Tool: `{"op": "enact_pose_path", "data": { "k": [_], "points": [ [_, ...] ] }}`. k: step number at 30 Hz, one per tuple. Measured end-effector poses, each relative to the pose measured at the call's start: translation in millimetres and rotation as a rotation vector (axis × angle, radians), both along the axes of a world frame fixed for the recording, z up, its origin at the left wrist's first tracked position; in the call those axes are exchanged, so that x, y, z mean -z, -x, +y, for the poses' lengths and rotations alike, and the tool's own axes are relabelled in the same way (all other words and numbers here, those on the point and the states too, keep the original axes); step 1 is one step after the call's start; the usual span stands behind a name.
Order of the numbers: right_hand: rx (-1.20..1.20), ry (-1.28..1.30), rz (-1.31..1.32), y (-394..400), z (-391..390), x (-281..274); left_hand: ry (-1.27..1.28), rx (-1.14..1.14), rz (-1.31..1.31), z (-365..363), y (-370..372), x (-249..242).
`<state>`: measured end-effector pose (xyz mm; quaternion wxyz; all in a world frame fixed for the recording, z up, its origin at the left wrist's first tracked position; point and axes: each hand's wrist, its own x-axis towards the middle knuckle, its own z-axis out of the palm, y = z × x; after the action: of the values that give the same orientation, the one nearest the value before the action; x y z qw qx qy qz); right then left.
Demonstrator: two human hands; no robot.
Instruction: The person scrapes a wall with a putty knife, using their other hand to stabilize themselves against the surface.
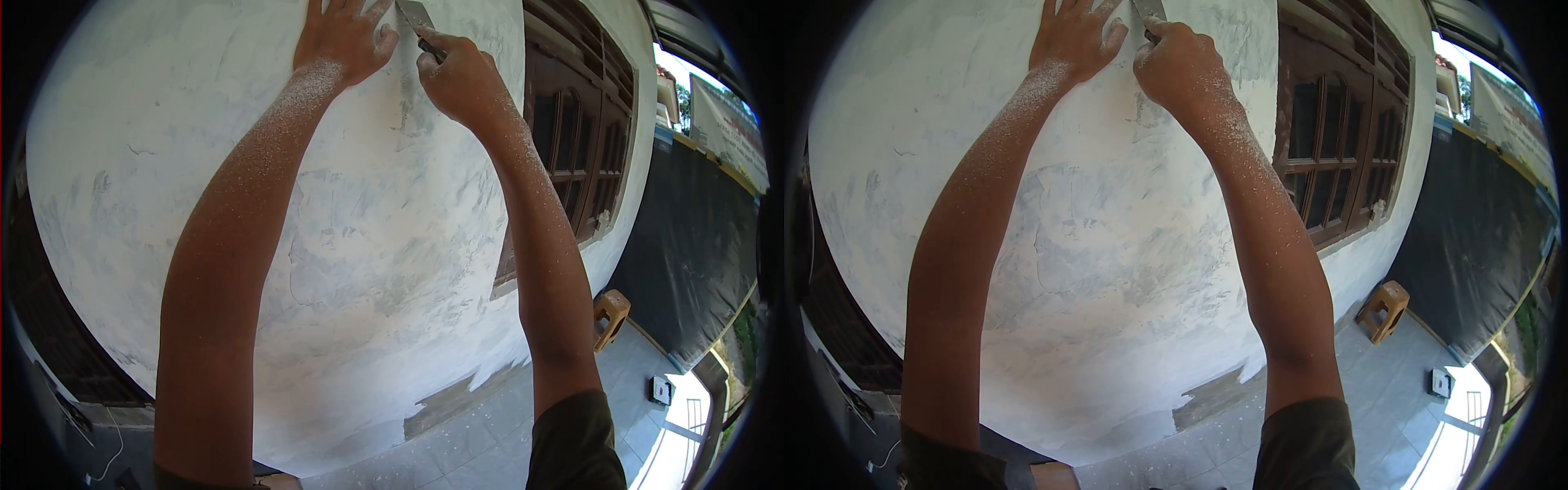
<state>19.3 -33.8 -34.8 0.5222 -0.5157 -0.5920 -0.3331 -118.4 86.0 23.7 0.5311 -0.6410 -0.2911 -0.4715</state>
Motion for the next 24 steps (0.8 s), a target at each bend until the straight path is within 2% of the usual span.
{"op": "enact_pose_path", "data": {
  "k": [2,6,9,11,17,20,24],
  "points": [
    [-0.032,-0.045,-0.010,0.6,1.6,11.8,0.006,0.023,-0.008,0.4,0.3,0.5],
    [-0.034,0.023,0.058,2.0,0.0,-8.8,0.024,0.041,-0.003,2.8,-2.0,-0.7],
    [-0.026,-0.007,-0.004,-2.9,10.1,-5.2,0.027,0.052,-0.007,2.0,-0.9,-0.8],
    [-0.024,-0.128,-0.088,-7.7,11.3,12.2,0.035,0.065,-0.017,1.9,-1.5,-1.1],
    [-0.019,0.027,0.026,2.8,-1.6,-14.4,0.038,0.042,-0.007,1.1,-0.8,-1.6],
    [-0.065,0.025,0.014,2.6,-5.0,7.5,0.030,0.050,-0.010,0.1,-0.4,-2.2],
    [-0.097,0.000,0.033,2.3,0.4,-7.6,0.036,0.036,-0.014,-1.5,0.5,-0.8]
  ]
}}
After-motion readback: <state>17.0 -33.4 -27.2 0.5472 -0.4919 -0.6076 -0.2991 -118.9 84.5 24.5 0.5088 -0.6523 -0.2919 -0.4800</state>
